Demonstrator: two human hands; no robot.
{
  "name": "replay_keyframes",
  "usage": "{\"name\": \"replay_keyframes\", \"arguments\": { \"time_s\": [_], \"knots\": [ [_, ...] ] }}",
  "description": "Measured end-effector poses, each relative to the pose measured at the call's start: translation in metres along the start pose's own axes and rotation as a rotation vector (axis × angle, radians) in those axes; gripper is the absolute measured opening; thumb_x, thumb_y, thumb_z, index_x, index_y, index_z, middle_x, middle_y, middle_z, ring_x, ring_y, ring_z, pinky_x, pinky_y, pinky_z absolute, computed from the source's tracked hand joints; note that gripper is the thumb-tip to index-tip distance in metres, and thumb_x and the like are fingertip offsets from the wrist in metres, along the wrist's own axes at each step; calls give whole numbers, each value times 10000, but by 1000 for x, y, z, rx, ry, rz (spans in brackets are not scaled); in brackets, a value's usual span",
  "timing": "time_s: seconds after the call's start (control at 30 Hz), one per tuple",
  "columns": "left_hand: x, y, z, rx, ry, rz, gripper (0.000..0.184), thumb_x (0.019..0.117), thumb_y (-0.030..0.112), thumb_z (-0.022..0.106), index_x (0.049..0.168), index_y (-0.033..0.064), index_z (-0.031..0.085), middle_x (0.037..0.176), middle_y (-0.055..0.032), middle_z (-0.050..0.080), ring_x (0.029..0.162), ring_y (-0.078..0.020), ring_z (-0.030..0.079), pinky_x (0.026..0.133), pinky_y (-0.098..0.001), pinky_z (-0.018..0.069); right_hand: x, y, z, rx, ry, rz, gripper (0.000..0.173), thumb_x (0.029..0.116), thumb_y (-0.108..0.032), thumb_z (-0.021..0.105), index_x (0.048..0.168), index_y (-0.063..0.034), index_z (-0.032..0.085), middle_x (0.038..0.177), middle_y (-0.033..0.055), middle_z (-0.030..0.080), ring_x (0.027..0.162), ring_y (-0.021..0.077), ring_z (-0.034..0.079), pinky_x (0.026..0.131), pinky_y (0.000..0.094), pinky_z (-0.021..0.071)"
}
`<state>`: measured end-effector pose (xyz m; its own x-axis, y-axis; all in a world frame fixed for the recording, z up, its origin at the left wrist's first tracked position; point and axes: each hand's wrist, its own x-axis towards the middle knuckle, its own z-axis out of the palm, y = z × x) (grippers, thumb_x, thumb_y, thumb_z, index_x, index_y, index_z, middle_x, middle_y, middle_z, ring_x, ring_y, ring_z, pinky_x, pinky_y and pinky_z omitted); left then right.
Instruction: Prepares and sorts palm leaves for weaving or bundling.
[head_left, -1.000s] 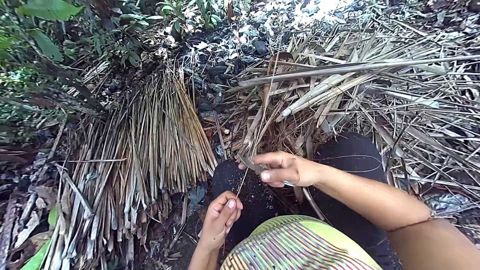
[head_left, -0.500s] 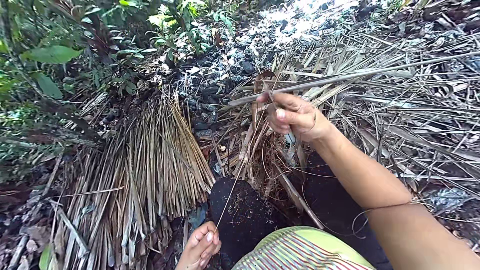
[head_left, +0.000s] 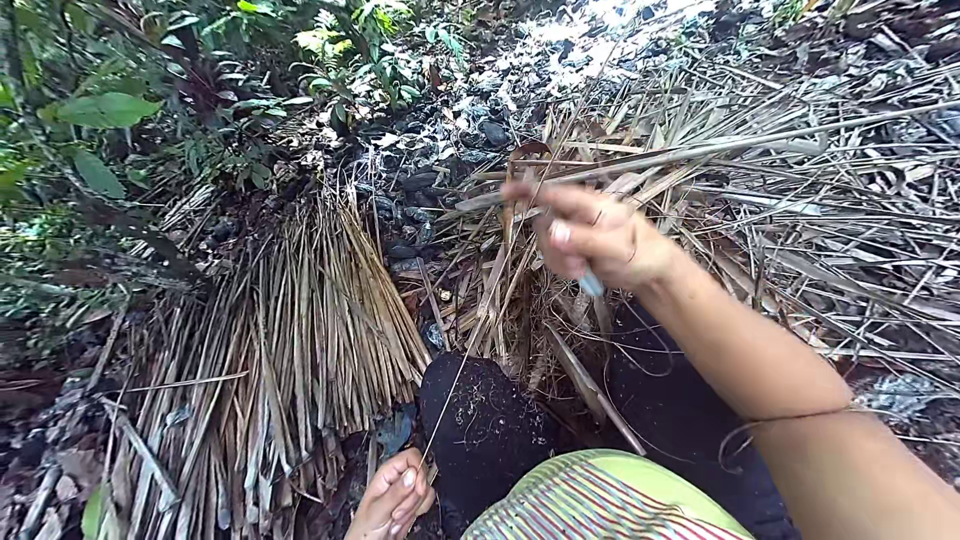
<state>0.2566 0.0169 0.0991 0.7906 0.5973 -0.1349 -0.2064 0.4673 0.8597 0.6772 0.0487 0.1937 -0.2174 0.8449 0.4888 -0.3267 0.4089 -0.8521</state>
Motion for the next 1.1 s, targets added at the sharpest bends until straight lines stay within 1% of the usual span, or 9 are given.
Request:
{"name": "replay_keyframes", "arguments": {
  "time_s": [0.13,0.27,0.37,0.47,0.63,0.73,0.9,1.03,1.1],
  "knots": [
    [2,-3,1,-48,-45,-5,167,1023,286,610,944,189,721,571,170,495,484,70,468,486,-106,397,-20,36,34,93,-217,181,454,1013,-174,520,1455,-68,501,750,-93,560,562,-64,450,519,109,389],
    [-4,-8,-4,-82,-81,-58,165,1019,296,617,940,201,725,572,180,493,483,72,462,488,-106,390,-7,18,12,43,-98,-18,368,1011,-180,507,1356,-65,562,693,-165,527,541,-83,433,503,114,379],
    [-7,-10,-8,-121,-141,-90,175,1024,304,607,939,202,721,579,181,497,488,73,463,490,-105,386,5,6,-10,15,-101,-151,333,1027,-189,540,1342,-86,557,732,-163,556,569,-68,460,513,127,394],
    [-7,-12,-11,-151,-159,-114,182,1021,307,611,933,200,731,582,182,508,488,75,465,483,-102,378,9,1,-13,-3,-125,-192,346,1028,-175,543,1352,-56,551,805,-142,605,584,-76,463,518,114,392],
    [-12,-21,-22,-217,-146,-151,185,1023,297,608,937,191,732,569,173,502,474,65,463,466,-113,375,12,-13,-31,-24,-42,-255,334,1026,-242,567,1345,-147,550,690,-189,546,580,-49,501,542,151,434],
    [-16,-24,-25,-201,-107,-145,182,1014,299,620,905,203,729,559,174,494,460,61,457,453,-116,368,15,-26,-45,-50,-13,-285,340,1016,-224,578,1346,-150,536,657,-187,527,564,-34,498,542,165,435],
    [-10,-24,-20,-205,-94,-106,168,1011,295,625,924,208,739,572,174,509,470,64,466,459,-116,381,10,-26,-42,-56,-3,-181,450,1019,-182,526,1450,-73,460,655,-167,502,545,-32,479,519,158,426],
    [-3,-26,-12,-249,-135,-90,194,1022,296,607,927,187,737,582,168,519,489,60,484,484,-111,398,-12,15,1,18,-76,42,517,992,-212,540,1486,-81,462,662,-127,530,513,-52,453,482,132,407],
    [-1,-26,-7,-278,-146,-99,202,1023,294,605,918,179,734,573,164,508,480,56,477,476,-112,390,-25,41,28,10,-167,167,506,994,-230,566,1472,-79,499,777,-71,609,557,-63,465,510,119,406]
  ]
}}
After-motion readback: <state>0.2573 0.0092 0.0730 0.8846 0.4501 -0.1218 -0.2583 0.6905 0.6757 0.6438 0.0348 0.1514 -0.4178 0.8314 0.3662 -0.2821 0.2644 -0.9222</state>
